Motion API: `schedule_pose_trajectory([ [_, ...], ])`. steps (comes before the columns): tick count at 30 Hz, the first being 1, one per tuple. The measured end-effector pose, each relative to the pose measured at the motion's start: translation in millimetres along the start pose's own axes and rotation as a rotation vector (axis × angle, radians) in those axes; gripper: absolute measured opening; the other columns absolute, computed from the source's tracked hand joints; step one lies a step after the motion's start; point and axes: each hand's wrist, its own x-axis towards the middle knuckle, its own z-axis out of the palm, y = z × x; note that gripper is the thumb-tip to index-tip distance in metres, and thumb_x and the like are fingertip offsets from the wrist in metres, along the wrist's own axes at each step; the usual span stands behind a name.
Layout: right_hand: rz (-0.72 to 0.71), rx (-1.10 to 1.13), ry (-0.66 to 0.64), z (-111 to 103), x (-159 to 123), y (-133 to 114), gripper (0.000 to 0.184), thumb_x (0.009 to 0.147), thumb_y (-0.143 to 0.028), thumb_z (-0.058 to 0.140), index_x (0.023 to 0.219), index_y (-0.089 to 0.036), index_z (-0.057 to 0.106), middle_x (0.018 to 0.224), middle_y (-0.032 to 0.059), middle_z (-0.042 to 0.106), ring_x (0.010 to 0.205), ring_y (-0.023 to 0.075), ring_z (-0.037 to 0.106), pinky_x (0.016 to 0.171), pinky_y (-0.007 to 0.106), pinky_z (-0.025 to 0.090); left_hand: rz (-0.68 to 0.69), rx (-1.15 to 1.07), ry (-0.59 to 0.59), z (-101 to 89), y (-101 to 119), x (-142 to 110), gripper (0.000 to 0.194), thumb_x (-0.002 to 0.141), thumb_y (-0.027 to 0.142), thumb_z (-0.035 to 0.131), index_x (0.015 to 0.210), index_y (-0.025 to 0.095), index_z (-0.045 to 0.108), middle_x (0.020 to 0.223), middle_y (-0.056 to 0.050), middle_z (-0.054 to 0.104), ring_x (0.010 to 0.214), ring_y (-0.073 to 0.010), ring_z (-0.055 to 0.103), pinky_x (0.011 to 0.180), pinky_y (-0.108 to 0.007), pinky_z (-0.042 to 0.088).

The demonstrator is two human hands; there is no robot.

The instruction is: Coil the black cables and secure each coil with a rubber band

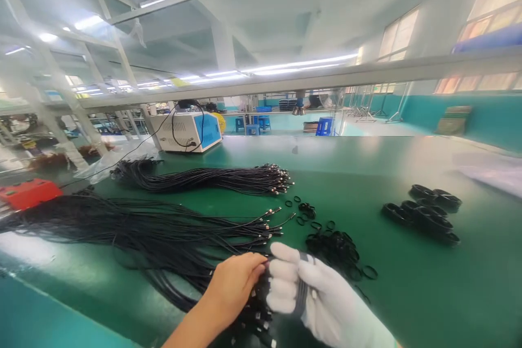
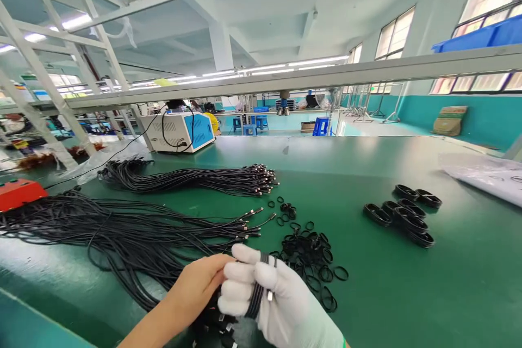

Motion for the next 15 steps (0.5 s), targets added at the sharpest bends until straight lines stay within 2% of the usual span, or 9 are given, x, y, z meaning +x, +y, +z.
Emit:
schedule_pose_trajectory([
  [3,-0.158,-0.064,0.090,-3,3,-17,0.031,0.077,-0.029,0.066,0.105,-0.018,0.058,0.076,0.0004,0.044,0.072,0.0132,0.044,0.077,0.035,0.039,-0.075,0.214,0.024,6.3,10,-6,0.029,0.090,0.017,0.035,0.100,0.026,0.061,0.087,0.000,0.066,0.071,-0.0147,0.061,0.063,-0.024,0.041],
  [7,-0.194,-0.161,0.223,-10,5,-27,0.032,0.074,-0.030,0.069,0.102,-0.017,0.060,0.089,0.0053,0.054,0.080,0.0172,0.050,0.084,0.040,0.040,-0.044,0.385,0.099,23.2,36,-16,0.022,0.084,0.012,0.042,0.086,0.025,0.061,0.077,0.000,0.066,0.065,-0.0172,0.060,0.057,-0.027,0.035],
  [9,-0.183,-0.170,0.228,-12,4,-26,0.034,0.074,-0.028,0.069,0.103,-0.016,0.059,0.095,0.0074,0.056,0.084,0.0186,0.053,0.087,0.043,0.039,0.017,0.401,0.137,30.2,46,-20,0.017,0.081,0.012,0.046,0.077,0.023,0.059,0.071,0.001,0.064,0.061,-0.0171,0.058,0.055,-0.028,0.032],
  [11,-0.173,-0.169,0.199,-13,2,-22,0.034,0.075,-0.026,0.068,0.105,-0.014,0.058,0.091,0.0070,0.057,0.082,0.0179,0.054,0.088,0.044,0.039,0.111,0.395,0.164,33.1,49,-20,0.014,0.078,0.011,0.049,0.071,0.021,0.057,0.066,0.001,0.062,0.056,-0.0160,0.055,0.053,-0.029,0.029],
  [13,-0.144,-0.196,0.203,-12,2,-15,0.035,0.076,-0.025,0.068,0.106,-0.013,0.057,0.086,0.0062,0.058,0.079,0.0171,0.054,0.086,0.042,0.040,0.243,0.398,0.210,29.0,47,-18,0.013,0.077,0.013,0.051,0.067,0.020,0.053,0.063,0.002,0.059,0.053,-0.0152,0.052,0.053,-0.031,0.028],
  [15,-0.094,-0.257,0.242,-9,2,-8,0.033,0.076,-0.023,0.068,0.105,-0.012,0.058,0.083,0.0056,0.058,0.079,0.0165,0.054,0.082,0.036,0.040,0.400,0.433,0.246,16.0,42,-14,0.014,0.079,0.014,0.051,0.067,0.019,0.051,0.065,0.001,0.058,0.056,-0.0150,0.049,0.056,-0.031,0.028],
])
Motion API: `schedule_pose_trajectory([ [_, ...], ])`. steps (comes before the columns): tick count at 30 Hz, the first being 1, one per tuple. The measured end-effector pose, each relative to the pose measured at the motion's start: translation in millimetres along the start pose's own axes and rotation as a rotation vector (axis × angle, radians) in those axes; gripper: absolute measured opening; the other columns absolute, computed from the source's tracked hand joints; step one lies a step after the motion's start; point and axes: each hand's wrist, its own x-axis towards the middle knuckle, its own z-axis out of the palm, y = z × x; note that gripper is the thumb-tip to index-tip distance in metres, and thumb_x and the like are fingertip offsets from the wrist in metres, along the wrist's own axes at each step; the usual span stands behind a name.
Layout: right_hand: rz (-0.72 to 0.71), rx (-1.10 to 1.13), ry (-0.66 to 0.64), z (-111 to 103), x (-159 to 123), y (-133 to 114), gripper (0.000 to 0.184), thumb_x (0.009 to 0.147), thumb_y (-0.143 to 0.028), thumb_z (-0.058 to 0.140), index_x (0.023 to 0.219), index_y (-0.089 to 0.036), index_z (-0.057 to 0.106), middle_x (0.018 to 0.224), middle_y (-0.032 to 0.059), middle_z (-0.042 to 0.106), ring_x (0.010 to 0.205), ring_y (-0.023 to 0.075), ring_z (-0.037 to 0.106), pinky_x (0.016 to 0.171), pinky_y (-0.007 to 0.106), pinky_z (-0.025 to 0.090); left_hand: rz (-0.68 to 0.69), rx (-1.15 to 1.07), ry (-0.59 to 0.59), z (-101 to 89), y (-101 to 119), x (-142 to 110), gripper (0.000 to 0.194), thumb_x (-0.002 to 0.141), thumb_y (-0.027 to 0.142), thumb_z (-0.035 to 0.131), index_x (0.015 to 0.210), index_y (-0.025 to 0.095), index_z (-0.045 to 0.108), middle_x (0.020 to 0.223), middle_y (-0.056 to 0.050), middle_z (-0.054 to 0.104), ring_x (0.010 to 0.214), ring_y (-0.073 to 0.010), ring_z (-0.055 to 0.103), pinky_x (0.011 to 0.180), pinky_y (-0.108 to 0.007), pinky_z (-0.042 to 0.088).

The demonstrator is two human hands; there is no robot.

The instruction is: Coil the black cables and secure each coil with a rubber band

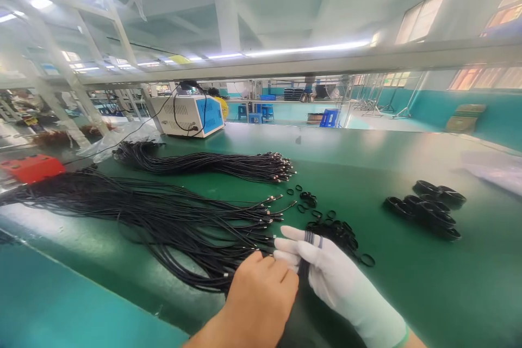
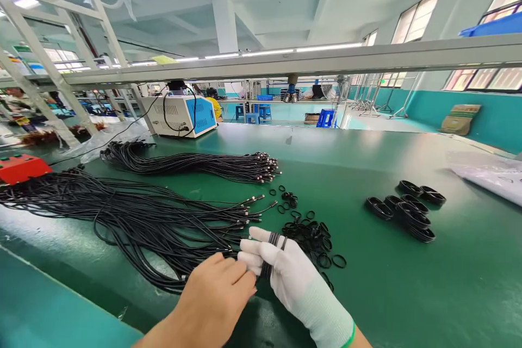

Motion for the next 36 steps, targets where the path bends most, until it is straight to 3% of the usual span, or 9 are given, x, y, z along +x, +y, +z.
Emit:
schedule_pose_trajectory([
  [4,0.102,-0.067,-0.107,11,-1,12,0.009,0.073,-0.015,0.067,0.078,-0.010,0.061,0.073,0.0029,0.052,0.071,0.0127,0.047,0.065,0.025,0.038,0.243,-0.013,-0.061,-28.6,-31,15,0.017,0.085,0.023,0.053,0.069,0.018,0.051,0.069,0.001,0.057,0.065,-0.0140,0.048,0.062,-0.030,0.031],
  [6,0.153,-0.027,-0.207,12,-2,17,0.010,0.075,-0.019,0.065,0.076,-0.010,0.059,0.072,0.0032,0.049,0.067,0.0123,0.044,0.062,0.026,0.036,0.275,-0.091,-0.118,-37.7,-43,22,0.020,0.082,0.032,0.058,0.069,0.018,0.053,0.069,0.002,0.057,0.067,-0.0131,0.048,0.066,-0.028,0.034],
  [13,0.365,0.137,-0.307,2,-6,31,0.021,0.066,-0.006,0.064,0.083,-0.010,0.052,0.071,-0.0004,0.037,0.063,0.0096,0.039,0.066,0.028,0.033,0.286,-0.465,-0.292,-23.0,-64,36,0.015,0.072,0.027,0.071,0.068,0.019,0.059,0.069,0.006,0.061,0.072,-0.0099,0.056,0.086,-0.025,0.038],
  [17,0.371,0.129,-0.261,4,-5,31,0.014,0.071,-0.014,0.061,0.081,-0.009,0.053,0.068,0.0012,0.044,0.060,0.0113,0.045,0.066,0.031,0.036,0.183,-0.414,-0.025,-24.6,-67,33,0.005,0.082,0.021,0.060,0.079,0.019,0.064,0.091,0.000,0.064,0.090,-0.0142,0.055,0.098,-0.035,0.031],
  [20,0.393,0.150,-0.241,2,-2,30,0.021,0.072,-0.023,0.061,0.086,-0.008,0.057,0.067,0.0033,0.052,0.059,0.0133,0.051,0.067,0.034,0.041,0.155,-0.274,0.086,-29.0,-62,25,0.017,0.085,0.013,0.050,0.084,0.020,0.066,0.089,-0.002,0.061,0.082,-0.0149,0.051,0.080,-0.030,0.040],
  [25,0.455,0.159,-0.331,-7,-3,35,0.026,0.073,-0.026,0.062,0.089,-0.005,0.061,0.067,0.0076,0.064,0.060,0.0184,0.062,0.069,0.037,0.047,0.304,-0.173,-0.242,-31.1,-49,32,0.018,0.082,0.020,0.056,0.066,0.017,0.060,0.082,-0.001,0.059,0.070,-0.0120,0.050,0.062,-0.022,0.041],
  [28,0.429,0.176,-0.394,-11,-5,36,0.031,0.074,-0.028,0.063,0.095,-0.004,0.063,0.077,0.0117,0.069,0.069,0.0237,0.067,0.071,0.043,0.049,0.205,-0.314,-0.447,-34.0,-53,47,0.017,0.079,0.026,0.063,0.064,0.019,0.061,0.067,0.003,0.057,0.064,-0.0108,0.053,0.056,-0.019,0.038],
  [31,0.414,0.234,-0.420,-13,-8,37,0.030,0.074,-0.029,0.065,0.095,-0.009,0.063,0.082,0.0089,0.070,0.074,0.0209,0.067,0.070,0.038,0.050,-0.032,-0.685,-0.553,-32.8,-60,49,0.010,0.073,0.028,0.068,0.070,0.020,0.063,0.062,0.006,0.057,0.059,-0.0084,0.053,0.050,-0.016,0.036],
  [36,0.378,0.161,-0.415,-13,-10,38,0.033,0.072,-0.039,0.066,0.088,-0.011,0.060,0.065,0.0078,0.067,0.083,0.0249,0.065,0.064,0.034,0.051,-0.386,-1.128,-0.399,-17.4,-50,24,0.008,0.074,0.025,0.063,0.078,0.018,0.063,0.063,0.005,0.056,0.057,-0.0079,0.049,0.050,-0.016,0.036],
])
